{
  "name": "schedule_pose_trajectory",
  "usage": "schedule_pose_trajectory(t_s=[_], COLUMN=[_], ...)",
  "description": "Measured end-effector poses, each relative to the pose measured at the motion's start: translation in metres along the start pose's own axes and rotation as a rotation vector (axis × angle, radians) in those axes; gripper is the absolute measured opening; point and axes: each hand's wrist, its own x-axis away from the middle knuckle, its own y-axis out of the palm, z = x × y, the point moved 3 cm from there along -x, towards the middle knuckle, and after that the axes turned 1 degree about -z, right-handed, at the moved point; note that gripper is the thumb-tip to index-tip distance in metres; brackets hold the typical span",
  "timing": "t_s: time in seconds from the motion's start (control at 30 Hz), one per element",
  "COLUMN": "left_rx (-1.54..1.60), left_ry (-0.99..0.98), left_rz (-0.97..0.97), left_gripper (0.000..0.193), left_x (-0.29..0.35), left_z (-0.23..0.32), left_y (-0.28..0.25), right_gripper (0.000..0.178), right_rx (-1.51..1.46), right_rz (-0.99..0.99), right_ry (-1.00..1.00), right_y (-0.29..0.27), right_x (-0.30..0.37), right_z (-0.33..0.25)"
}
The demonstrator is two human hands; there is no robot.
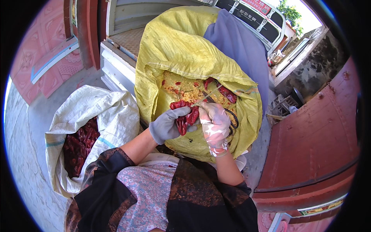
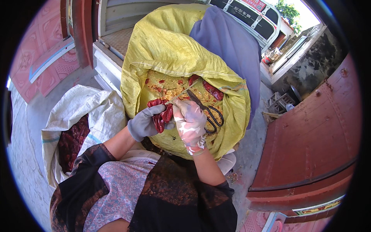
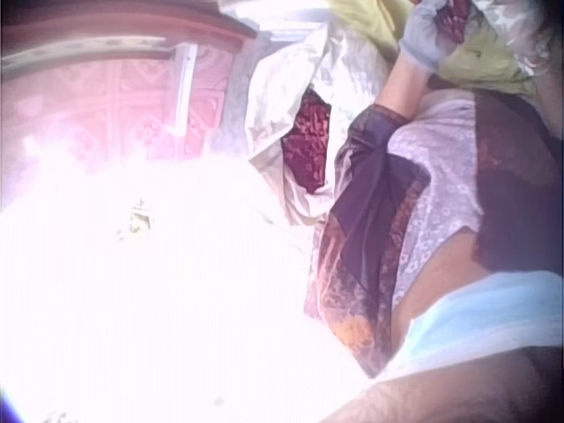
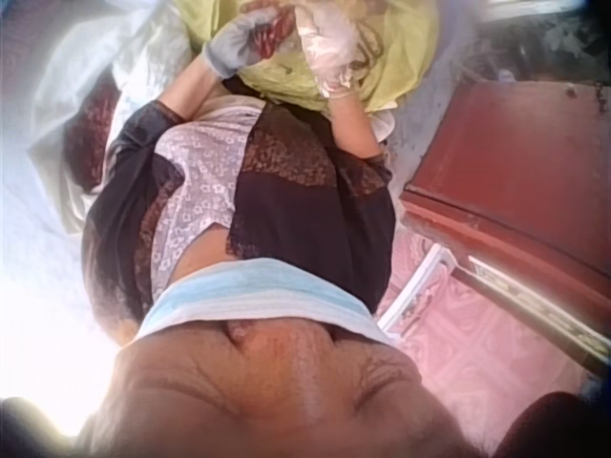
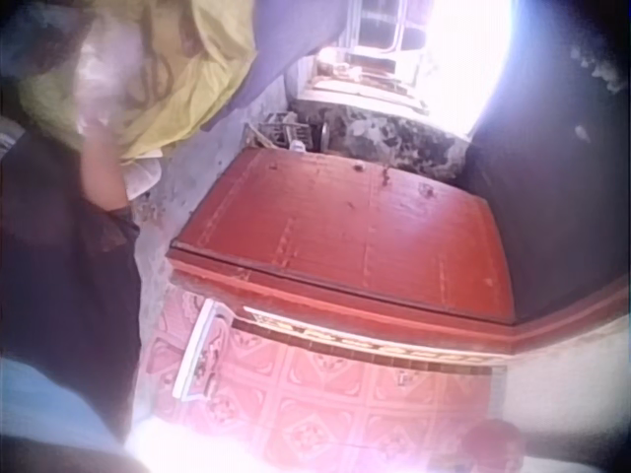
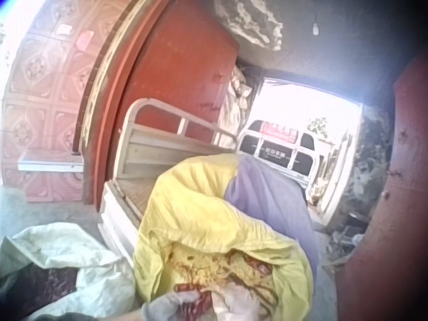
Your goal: The person picks up red chili peppers from a large yellow sack and uses scissors to remove the stems before placing them into a white sack.
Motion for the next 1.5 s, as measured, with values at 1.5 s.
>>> schedule_pose_trajectory(t_s=[1.5], left_rx=[-0.348], left_ry=[0.162], left_rz=[-0.073], left_gripper=[0.031], left_x=[-0.012], left_z=[0.01], left_y=[0.006], right_gripper=[0.006], right_rx=[-0.777], right_rz=[-0.166], right_ry=[0.718], right_y=[0.022], right_x=[0.015], right_z=[0.015])
